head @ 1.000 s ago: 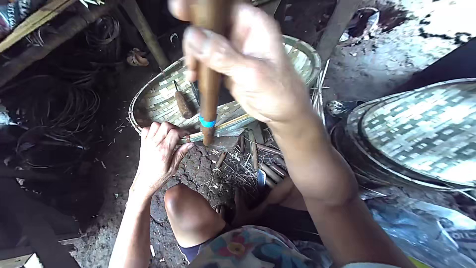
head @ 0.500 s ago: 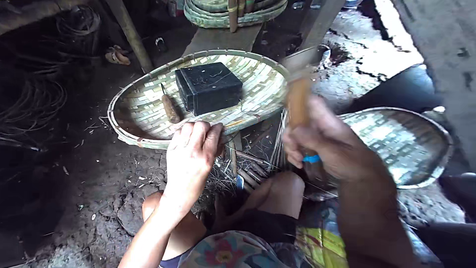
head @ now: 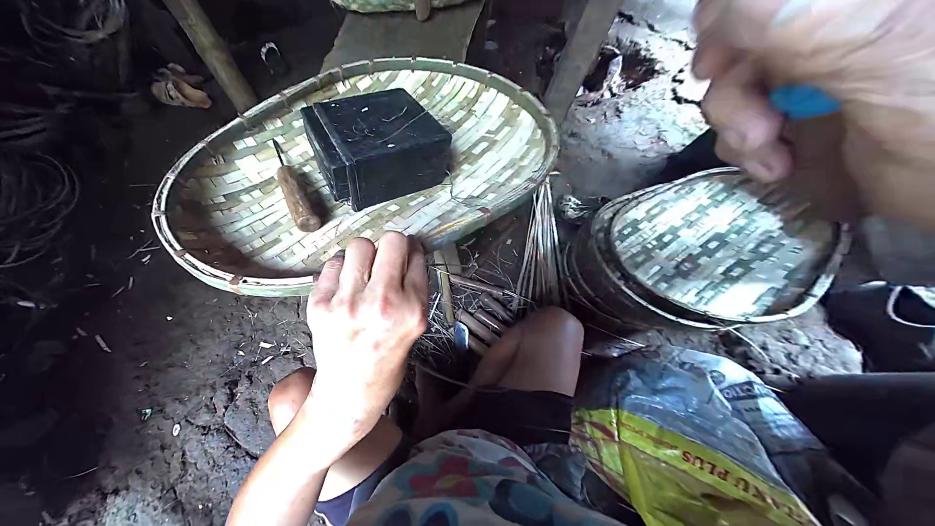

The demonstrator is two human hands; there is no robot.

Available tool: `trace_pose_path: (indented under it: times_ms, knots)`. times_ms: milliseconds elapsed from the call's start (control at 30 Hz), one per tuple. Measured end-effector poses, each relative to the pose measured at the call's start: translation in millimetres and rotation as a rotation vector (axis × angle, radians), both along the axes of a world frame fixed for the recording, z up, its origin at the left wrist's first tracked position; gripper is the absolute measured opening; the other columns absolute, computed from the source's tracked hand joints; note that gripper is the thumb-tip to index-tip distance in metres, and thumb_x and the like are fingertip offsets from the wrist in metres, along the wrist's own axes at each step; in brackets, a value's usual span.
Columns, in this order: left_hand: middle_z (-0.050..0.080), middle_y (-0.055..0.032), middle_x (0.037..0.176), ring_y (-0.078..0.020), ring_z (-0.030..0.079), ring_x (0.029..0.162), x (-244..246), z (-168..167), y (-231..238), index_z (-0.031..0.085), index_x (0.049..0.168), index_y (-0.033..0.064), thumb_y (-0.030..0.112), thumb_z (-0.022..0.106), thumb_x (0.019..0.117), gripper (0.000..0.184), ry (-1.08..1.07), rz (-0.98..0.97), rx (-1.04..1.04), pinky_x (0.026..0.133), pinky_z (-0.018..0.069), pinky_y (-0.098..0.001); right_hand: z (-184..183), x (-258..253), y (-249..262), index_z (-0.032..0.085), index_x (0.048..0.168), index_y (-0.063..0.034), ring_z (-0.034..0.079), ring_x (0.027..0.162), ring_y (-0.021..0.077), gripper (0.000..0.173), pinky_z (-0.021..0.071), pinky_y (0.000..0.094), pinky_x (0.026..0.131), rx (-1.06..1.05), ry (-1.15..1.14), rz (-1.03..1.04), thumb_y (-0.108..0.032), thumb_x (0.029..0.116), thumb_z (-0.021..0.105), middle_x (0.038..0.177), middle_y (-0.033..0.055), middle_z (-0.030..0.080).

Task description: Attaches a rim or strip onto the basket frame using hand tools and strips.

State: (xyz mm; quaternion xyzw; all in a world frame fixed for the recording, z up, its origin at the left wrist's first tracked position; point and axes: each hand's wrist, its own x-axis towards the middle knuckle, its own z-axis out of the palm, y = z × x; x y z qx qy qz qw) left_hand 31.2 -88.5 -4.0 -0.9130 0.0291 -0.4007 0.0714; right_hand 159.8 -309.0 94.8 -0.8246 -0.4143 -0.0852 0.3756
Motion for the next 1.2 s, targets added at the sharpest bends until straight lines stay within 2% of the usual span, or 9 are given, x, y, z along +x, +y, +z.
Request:
trace_pose_path:
  times_ms: [100,167,267,367,633,767,833,1000,1200]
  knots:
    - [0.059,-0.0088,0.072,-0.0266,0.057,0.063,-2.0,-1.1,-3.1,0.079,0.094,0.0067,0.01,0.067,0.0956,0.013,0.015,0.033,0.014,0.05,0.036,-0.0367,-0.8,-12.8,0.5,0.048,0.155,-0.022,0.061,0.065,0.0143,0.05,0.0502,0.0361,0.057,-0.551,0.017,0.123,-0.03,0.1064,0.052,0.083,0.0052,0.068]
    - [0.061,-0.009,0.074,-0.0266,0.058,0.063,-2.8,-1.3,-5.2,0.08,0.096,0.0071,0.007,0.067,0.0944,0.014,0.016,0.057,0.018,0.048,0.0354,-0.0363,5.6,-3.2,-0.8,0.052,0.152,-0.0258,0.054,0.059,0.0074,0.047,0.0443,0.0277,0.052,-0.535,0.015,0.17,-0.03,0.1054,0.054,0.081,0.0008,0.068]
    - [0.063,-0.0093,0.076,-0.0261,0.059,0.065,-4.4,0.7,-7.4,0.08,0.098,0.0076,0.005,0.066,0.0948,0.015,0.033,0.083,0.02,0.049,0.0358,-0.0353,5.6,8.5,1.1,0.063,0.089,-0.0245,0.042,0.047,-0.008,0.019,0.037,0.013,0.041,-0.131,0.006,0.022,-0.035,0.1011,0.052,0.061,-0.0158,0.05]
    - [0.062,-0.0094,0.075,-0.026,0.059,0.063,-4.8,0.2,-8.0,0.08,0.098,0.007,0.006,0.067,0.0947,0.014,0.036,0.07,0.009,0.047,0.0355,-0.035,9.5,-12.4,8.8,0.053,0.152,-0.0258,0.059,0.066,0.011,0.045,0.0483,0.0327,0.058,-0.602,0.023,0.116,-0.031,0.1071,0.052,0.082,0.0023,0.067]
    - [0.064,-0.0095,0.078,-0.0251,0.06,0.065,-6.1,-1.0,-8.7,0.08,0.101,0.0057,0.0,0.064,0.0938,0.018,0.023,0.055,-0.045,0.048,0.0369,-0.0339,-10.9,-10.7,19.8,0.043,0.158,-0.0267,0.062,0.069,0.0179,0.054,0.0511,0.0402,0.06,-0.683,0.086,0.146,-0.033,0.1063,0.054,0.087,0.0066,0.07]
    - [0.067,-0.0129,0.086,-0.0268,0.064,0.07,-9.0,-1.7,-11.0,0.076,0.11,0.0017,0.001,0.063,0.0961,0.019,0.029,0.059,-0.072,0.052,0.0437,-0.0339,-15.1,2.3,24.2,0.053,0.148,-0.0172,0.048,0.049,-0.0015,0.045,0.0424,0.0169,0.041,-0.178,0.235,0.215,-0.033,0.1065,0.046,0.071,-0.0099,0.055]
    - [0.067,-0.0127,0.087,-0.0279,0.064,0.074,-9.7,-3.7,-7.0,0.078,0.105,0.0036,0.002,0.066,0.0944,0.017,0.042,0.026,-0.133,0.054,0.0453,-0.0344,-24.0,5.5,33.0,0.056,0.132,-0.0135,0.052,0.053,-0.0043,0.032,0.0475,0.0131,0.048,0.288,0.321,0.293,-0.025,0.107,0.039,0.07,-0.0177,0.055]
    - [0.071,-0.0102,0.1,-0.03,0.064,0.098,-12.7,-3.2,21.5,0.08,0.109,0.0139,0.034,0.069,0.0967,0.027,0.132,-0.103,-0.299,0.093,0.0437,-0.0487,-20.5,15.9,64.9,0.058,0.079,-0.0118,0.066,0.058,0.011,0.036,0.0609,0.0271,0.061,1.048,0.333,0.564,-0.004,0.1025,0.031,0.064,-0.0009,0.064]
    - [0.077,-0.0028,0.096,-0.0209,0.068,0.091,-12.8,-7.0,29.6,0.081,0.108,0.0167,0.036,0.064,0.0996,0.028,0.148,-0.147,-0.422,0.09,0.0404,-0.0466,-25.6,7.7,104.5,0.05,0.071,-0.013,0.057,0.045,0.0078,0.034,0.0531,0.0233,0.046,1.176,0.436,0.667,-0.007,0.1014,0.035,0.053,-0.0031,0.053]
